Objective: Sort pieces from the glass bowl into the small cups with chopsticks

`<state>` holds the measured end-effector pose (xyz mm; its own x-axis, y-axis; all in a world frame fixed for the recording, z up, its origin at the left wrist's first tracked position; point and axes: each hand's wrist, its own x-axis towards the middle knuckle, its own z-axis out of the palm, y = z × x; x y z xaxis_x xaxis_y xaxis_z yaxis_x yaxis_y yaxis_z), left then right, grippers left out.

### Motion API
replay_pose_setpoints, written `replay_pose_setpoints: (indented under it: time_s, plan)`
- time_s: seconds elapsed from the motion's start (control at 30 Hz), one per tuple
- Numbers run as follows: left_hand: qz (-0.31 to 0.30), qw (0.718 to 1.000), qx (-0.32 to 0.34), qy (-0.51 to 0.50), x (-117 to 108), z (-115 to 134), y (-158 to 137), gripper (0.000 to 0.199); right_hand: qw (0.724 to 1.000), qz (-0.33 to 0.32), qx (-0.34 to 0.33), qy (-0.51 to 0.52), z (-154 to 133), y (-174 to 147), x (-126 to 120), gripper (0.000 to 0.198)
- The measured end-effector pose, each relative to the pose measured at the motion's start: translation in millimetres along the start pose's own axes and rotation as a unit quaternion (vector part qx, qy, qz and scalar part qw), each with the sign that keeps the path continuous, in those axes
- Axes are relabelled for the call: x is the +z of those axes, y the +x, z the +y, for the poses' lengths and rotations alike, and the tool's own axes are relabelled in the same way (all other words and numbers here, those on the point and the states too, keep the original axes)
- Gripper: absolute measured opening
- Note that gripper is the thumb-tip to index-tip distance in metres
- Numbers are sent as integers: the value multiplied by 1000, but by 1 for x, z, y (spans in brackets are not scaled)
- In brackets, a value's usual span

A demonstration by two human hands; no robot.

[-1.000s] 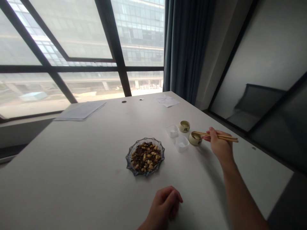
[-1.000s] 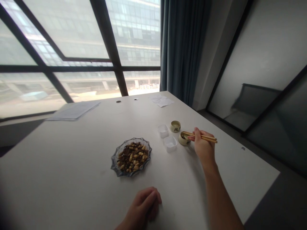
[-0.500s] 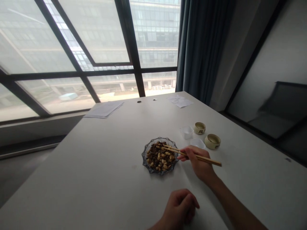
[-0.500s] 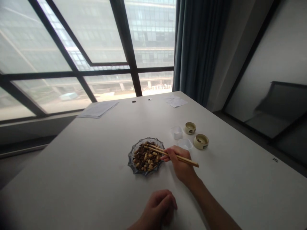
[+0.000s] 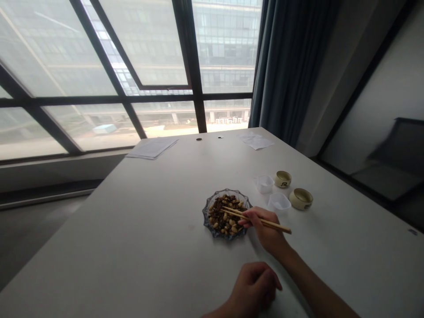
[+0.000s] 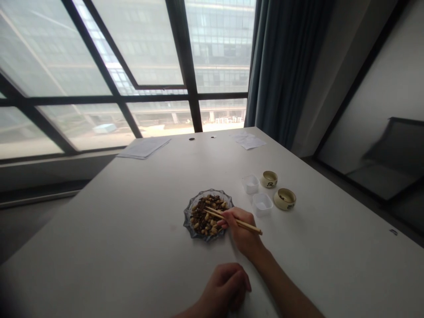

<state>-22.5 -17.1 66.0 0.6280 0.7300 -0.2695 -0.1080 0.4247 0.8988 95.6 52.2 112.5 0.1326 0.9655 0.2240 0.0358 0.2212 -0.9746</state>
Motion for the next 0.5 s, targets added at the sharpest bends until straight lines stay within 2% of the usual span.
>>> replay_pose_setpoints:
  time_s: [0.3,0.5]
  plan:
    - [2,1000,-6,6,0,4,-1,57,999,41,-4,-1,8,-2,1,45]
    - [-3,1000,-9,8,-1,4,0,56,992,120,-12,46,-13,5,-16,47]
